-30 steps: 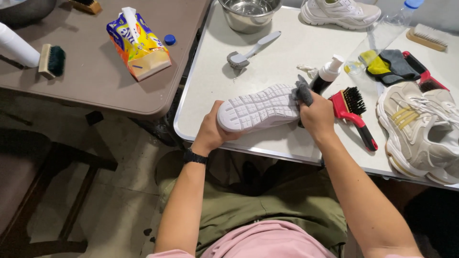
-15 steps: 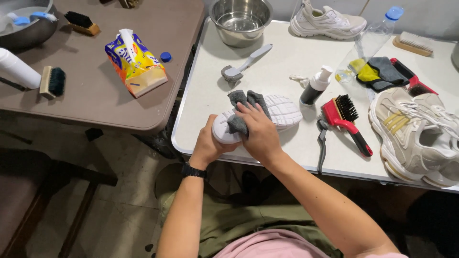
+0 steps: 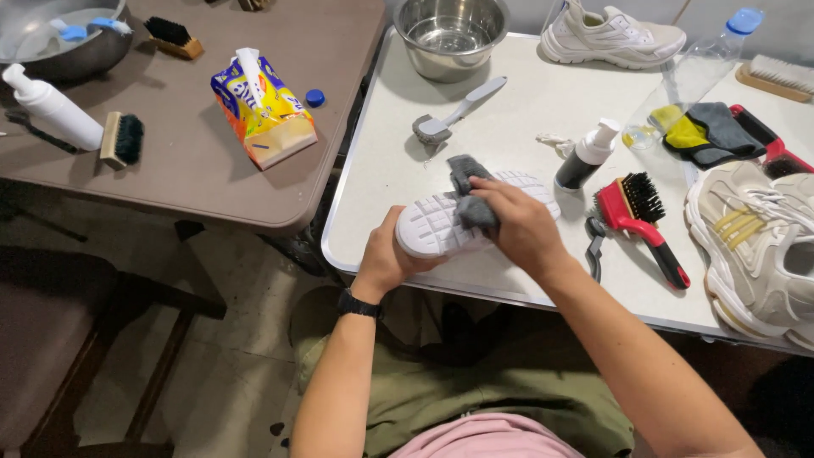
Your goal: The person cleans the sole of a white sneaker using a small brush and a cleaning solution. They then wipe the sole with a gray cloth and use a cotton swab to clean the grooves of the sole.
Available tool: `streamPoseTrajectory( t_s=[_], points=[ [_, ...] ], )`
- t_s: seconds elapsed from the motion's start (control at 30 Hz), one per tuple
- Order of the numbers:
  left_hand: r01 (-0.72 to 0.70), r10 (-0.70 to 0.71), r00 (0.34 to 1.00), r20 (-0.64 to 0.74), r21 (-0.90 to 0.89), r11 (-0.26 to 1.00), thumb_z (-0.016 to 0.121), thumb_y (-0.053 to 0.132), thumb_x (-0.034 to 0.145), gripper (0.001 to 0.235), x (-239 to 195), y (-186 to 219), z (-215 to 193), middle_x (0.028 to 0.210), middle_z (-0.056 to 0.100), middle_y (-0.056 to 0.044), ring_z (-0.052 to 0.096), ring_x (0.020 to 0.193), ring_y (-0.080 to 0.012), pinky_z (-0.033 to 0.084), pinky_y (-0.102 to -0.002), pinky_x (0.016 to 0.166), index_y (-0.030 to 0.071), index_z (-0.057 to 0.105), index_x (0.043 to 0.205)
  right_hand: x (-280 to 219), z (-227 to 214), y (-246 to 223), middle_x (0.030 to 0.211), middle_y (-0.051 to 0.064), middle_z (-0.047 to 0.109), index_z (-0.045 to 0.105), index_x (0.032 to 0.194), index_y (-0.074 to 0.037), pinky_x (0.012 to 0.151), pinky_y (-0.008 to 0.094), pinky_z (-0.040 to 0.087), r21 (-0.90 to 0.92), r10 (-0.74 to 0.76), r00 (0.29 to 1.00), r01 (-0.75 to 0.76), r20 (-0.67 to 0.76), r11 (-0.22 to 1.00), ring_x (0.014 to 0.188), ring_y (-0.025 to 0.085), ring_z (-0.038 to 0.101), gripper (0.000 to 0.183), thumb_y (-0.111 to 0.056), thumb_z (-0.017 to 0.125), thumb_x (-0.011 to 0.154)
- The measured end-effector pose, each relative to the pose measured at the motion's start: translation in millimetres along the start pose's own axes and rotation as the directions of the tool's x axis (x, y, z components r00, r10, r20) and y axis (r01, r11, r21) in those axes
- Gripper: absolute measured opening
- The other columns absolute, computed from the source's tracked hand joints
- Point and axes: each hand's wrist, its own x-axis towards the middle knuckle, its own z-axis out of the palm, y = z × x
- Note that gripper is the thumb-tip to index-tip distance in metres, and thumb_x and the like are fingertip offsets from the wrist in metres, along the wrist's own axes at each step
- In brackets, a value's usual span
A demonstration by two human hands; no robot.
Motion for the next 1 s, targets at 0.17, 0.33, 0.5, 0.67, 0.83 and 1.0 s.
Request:
streamPoseTrajectory(
  t_s=[0.17, 0.33, 0.5, 0.67, 0.83, 1.0],
  points=[
    [-0.112, 0.093, 0.986, -0.140, -0.134, 0.985, 0.102, 0.041, 0.048, 0.089, 0, -7, 8, 0.114, 0.075, -0.011, 0.069, 0.114, -0.0332, 0.057, -0.047, 0.095, 0.016, 0.063, 0.124, 7, -17, -12, 0.130, -0.001, 0.072, 0.072, 0.120, -0.016, 0.103, 0.039, 0.054, -0.019, 0.215, 0.977, -0.215, -0.009, 0.976, 0.117, 0.023, 0.069, 0.025, -0.013, 0.062, 0.097],
    [-0.223, 0.159, 0.942, -0.296, -0.196, 0.955, 0.102, 0.043, 0.047, 0.096, -17, 17, 11, 0.114, 0.075, -0.012, 0.069, 0.115, -0.0323, 0.056, -0.048, 0.097, 0.012, 0.060, 0.128, 62, -56, -72, 0.115, 0.010, 0.077, 0.074, 0.115, -0.006, 0.099, 0.045, 0.055, 0.210, 0.360, 0.930, -0.339, -0.071, 0.917, 0.108, 0.035, 0.071, 0.031, 0.006, 0.064, 0.088],
    [-0.438, 0.447, 0.754, -0.482, 0.139, 0.888, 0.091, 0.030, 0.064, 0.049, -15, 56, 16, 0.080, 0.072, -0.013, 0.074, 0.077, -0.0323, 0.061, -0.042, 0.071, 0.007, 0.070, 0.102, 95, -80, -115, 0.118, 0.010, 0.075, 0.074, 0.118, -0.008, 0.115, 0.049, 0.043, 0.032, -0.036, 0.999, 0.036, 0.016, 0.999, 0.122, 0.034, 0.067, 0.051, -0.021, 0.087, 0.070],
    [-0.525, 0.564, 0.684, -0.462, 0.224, 0.821, 0.083, 0.017, 0.069, 0.036, -15, 66, 26, 0.074, 0.069, -0.014, 0.071, 0.068, -0.0350, 0.060, -0.040, 0.066, 0.003, 0.069, 0.100, 95, -75, -114, 0.107, 0.009, 0.070, 0.073, 0.106, -0.007, 0.110, 0.047, 0.050, -0.229, -0.321, 0.947, 0.315, 0.009, 0.921, 0.119, 0.033, 0.068, 0.037, -0.040, 0.069, 0.089],
    [-0.514, 0.497, 0.769, -0.403, 0.073, 0.855, 0.079, 0.018, 0.069, 0.031, -8, 43, 29, 0.068, 0.068, -0.014, 0.071, 0.069, -0.0376, 0.057, -0.044, 0.062, 0.005, 0.070, 0.095, 90, -94, -106, 0.098, 0.013, 0.065, 0.070, 0.096, -0.002, 0.108, 0.050, 0.051, -0.140, -0.548, 0.836, 0.545, 0.023, 0.827, 0.116, 0.036, 0.069, 0.040, -0.034, 0.047, 0.104],
    [-0.466, 0.427, 0.804, -0.413, 0.007, 0.885, 0.082, 0.010, 0.071, 0.041, -16, 94, 10, 0.083, 0.075, -0.017, 0.076, 0.083, -0.0336, 0.058, -0.038, 0.073, 0.005, 0.072, 0.110, 55, -89, -105, 0.097, 0.017, 0.067, 0.070, 0.097, 0.003, 0.105, 0.052, 0.052, 0.075, -0.632, 0.773, 0.635, -0.058, 0.769, 0.107, 0.037, 0.071, 0.071, -0.033, 0.010, 0.111]
  ],
)
